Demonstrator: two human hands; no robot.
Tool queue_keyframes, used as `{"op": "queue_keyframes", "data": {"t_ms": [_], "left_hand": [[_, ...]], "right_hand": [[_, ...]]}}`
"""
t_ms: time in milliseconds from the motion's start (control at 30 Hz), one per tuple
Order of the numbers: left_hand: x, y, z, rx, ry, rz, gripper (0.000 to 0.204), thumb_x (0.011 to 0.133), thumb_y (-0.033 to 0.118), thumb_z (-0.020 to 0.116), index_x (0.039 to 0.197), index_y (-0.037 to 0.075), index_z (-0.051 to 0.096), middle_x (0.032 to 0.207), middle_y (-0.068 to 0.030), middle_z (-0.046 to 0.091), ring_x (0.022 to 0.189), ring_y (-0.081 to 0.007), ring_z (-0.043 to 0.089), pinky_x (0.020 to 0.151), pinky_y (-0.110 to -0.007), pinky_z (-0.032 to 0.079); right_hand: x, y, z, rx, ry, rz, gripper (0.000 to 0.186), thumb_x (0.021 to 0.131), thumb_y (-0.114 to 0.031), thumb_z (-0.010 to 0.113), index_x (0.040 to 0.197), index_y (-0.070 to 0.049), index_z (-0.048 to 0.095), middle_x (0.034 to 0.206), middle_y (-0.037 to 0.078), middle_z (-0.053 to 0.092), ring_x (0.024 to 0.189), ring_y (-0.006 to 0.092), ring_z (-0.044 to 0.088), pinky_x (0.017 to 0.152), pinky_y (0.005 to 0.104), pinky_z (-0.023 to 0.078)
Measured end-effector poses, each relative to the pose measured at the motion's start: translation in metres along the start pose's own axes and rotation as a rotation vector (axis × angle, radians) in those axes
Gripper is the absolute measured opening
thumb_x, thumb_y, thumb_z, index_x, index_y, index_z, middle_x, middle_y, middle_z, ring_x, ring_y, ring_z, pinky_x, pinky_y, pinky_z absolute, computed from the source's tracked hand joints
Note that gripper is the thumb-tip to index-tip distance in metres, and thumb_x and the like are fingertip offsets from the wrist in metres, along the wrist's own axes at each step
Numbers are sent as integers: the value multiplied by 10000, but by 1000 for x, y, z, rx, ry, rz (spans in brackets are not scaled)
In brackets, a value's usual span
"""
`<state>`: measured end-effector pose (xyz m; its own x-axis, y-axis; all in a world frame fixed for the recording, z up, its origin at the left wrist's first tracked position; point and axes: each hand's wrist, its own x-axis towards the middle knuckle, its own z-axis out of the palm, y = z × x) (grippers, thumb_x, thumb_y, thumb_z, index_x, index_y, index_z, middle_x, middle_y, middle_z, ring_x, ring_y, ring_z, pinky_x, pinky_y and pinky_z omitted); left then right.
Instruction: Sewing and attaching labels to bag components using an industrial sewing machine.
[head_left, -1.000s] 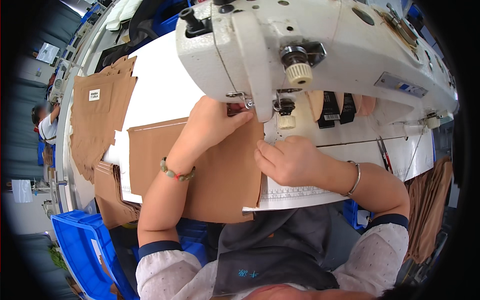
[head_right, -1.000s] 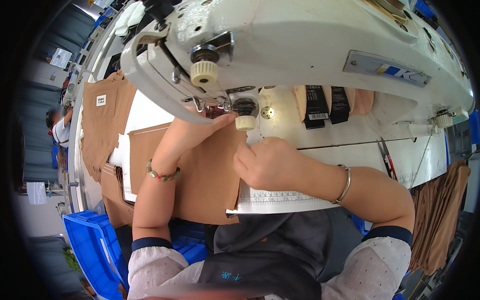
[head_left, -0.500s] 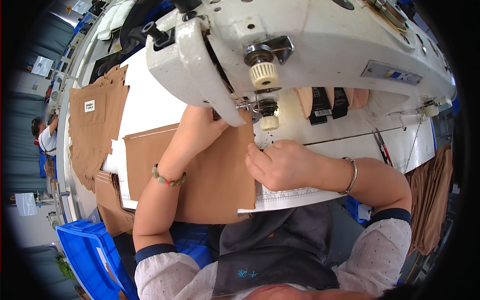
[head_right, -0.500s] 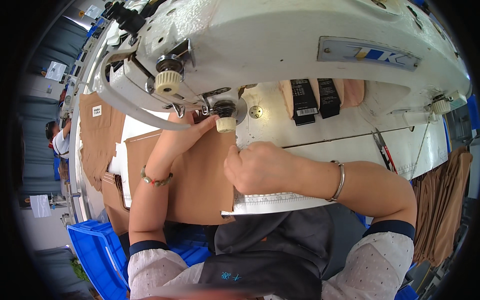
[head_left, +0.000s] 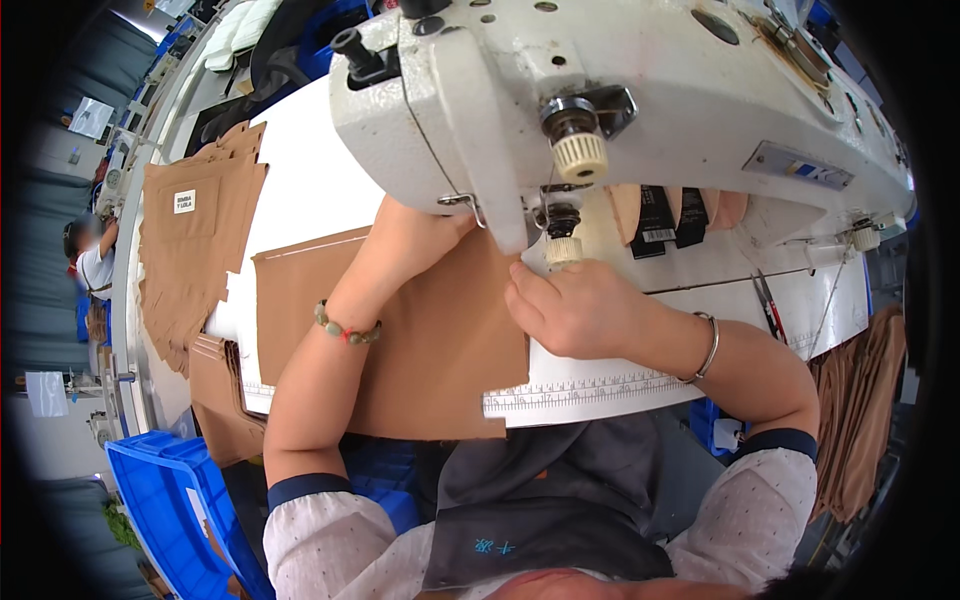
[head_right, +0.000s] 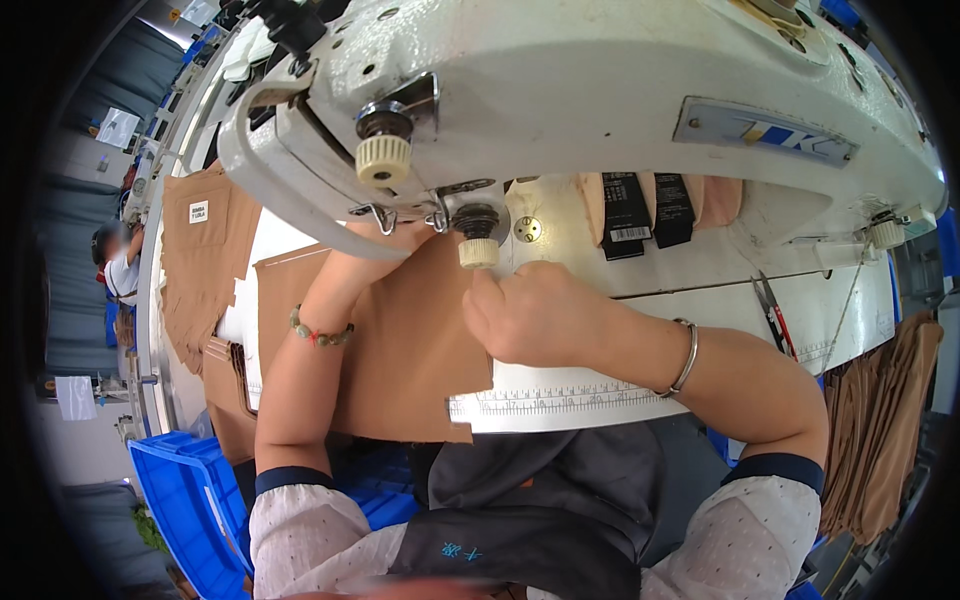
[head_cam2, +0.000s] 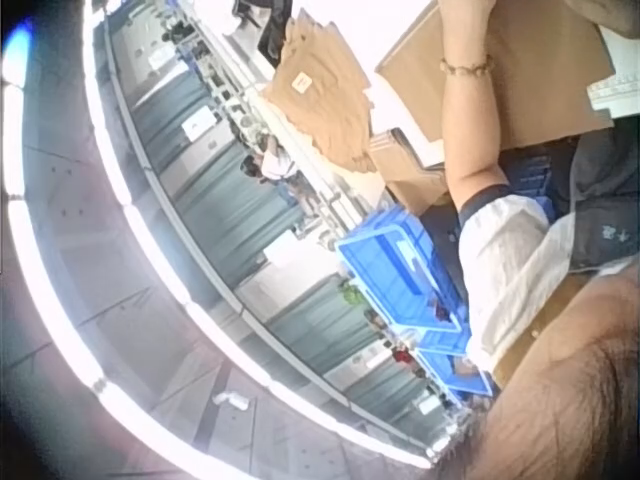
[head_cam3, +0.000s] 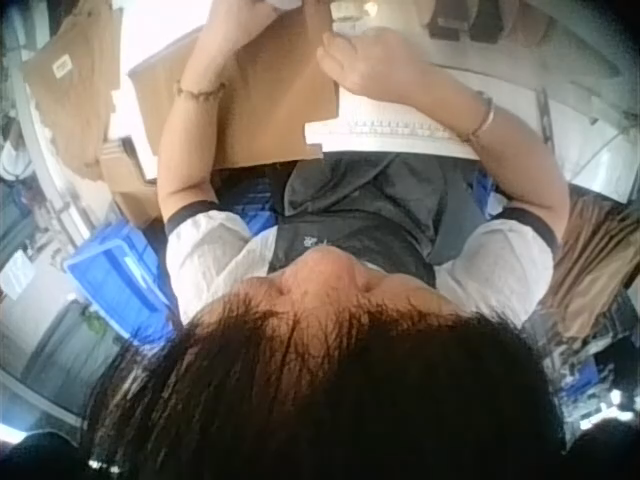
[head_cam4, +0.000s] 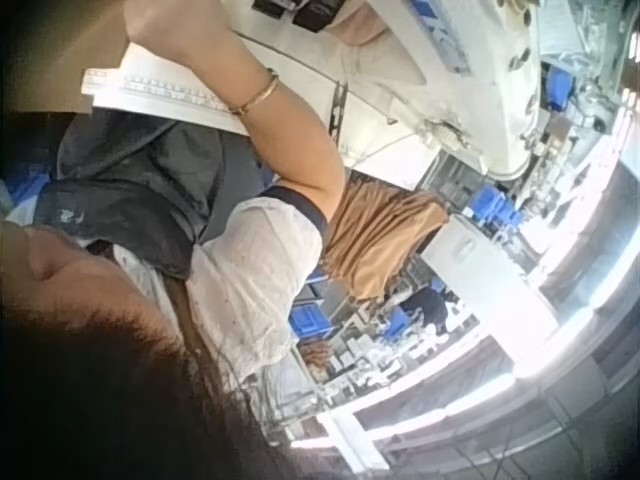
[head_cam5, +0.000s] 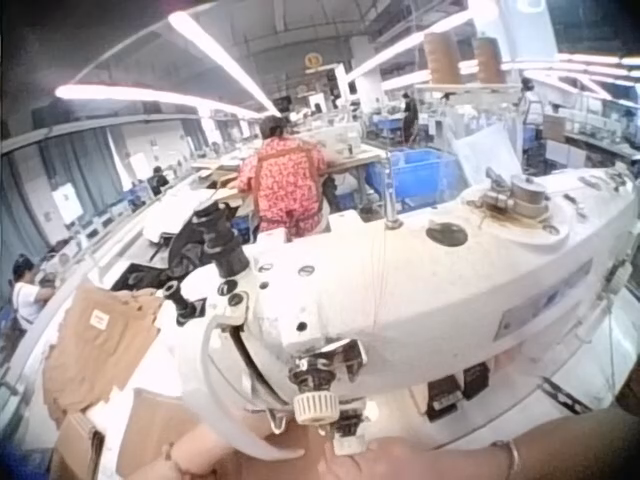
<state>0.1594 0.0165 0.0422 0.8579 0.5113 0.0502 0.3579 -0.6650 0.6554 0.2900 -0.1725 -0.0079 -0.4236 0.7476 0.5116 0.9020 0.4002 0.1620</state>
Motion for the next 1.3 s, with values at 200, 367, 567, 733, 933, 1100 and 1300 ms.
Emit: {"op": "queue_keyframes", "data": {"t_ms": [200,367,567,733,933,1100,1300], "left_hand": [[10,-10,-10,27,51,238,228,830,48,761,1048,9,708,1065,-154,721,984,-272,667,837,-387,538],[13,-18,-8,73,55,287,207,839,39,750,1038,5,704,1042,-150,721,968,-278,666,829,-386,539],[5,-30,-1,126,165,366,86,870,77,690,937,26,680,831,-102,691,746,-285,627,669,-401,496],[-28,-17,1,669,272,384,312,839,128,776,1095,2,650,938,-160,706,882,-362,662,740,-468,494],[-88,-3,14,565,2,178,657,947,362,678,1492,60,470,1598,-150,395,1487,-376,331,1189,-532,258],[-96,-7,6,523,6,152,613,962,381,650,1484,98,497,1603,-128,398,1508,-360,310,1207,-555,232],[-103,15,-5,434,109,250,402,859,182,781,1224,54,672,1377,-109,614,1319,-349,530,1093,-469,408]], "right_hand": [[13,4,3,66,132,48,121,705,-122,650,697,-73,541,640,14,453,486,129,527,417,287,409],[13,4,5,74,169,50,117,706,-123,652,699,-73,547,640,16,461,477,135,520,413,296,411],[13,3,9,77,150,46,107,712,-124,654,719,-45,582,673,61,548,483,145,555,414,297,426],[8,6,9,51,-7,27,259,769,-130,647,972,30,669,987,168,709,603,146,655,472,271,486],[6,-1,0,-21,36,8,229,781,-130,630,934,34,675,948,159,696,576,160,638,494,278,497],[-6,-10,-36,-9,-90,47,203,779,-146,637,934,-30,702,1002,101,705,577,156,626,503,282,497],[-55,26,-68,-311,58,514,167,775,-104,651,923,-32,685,950,68,684,619,145,648,526,294,519]]}}
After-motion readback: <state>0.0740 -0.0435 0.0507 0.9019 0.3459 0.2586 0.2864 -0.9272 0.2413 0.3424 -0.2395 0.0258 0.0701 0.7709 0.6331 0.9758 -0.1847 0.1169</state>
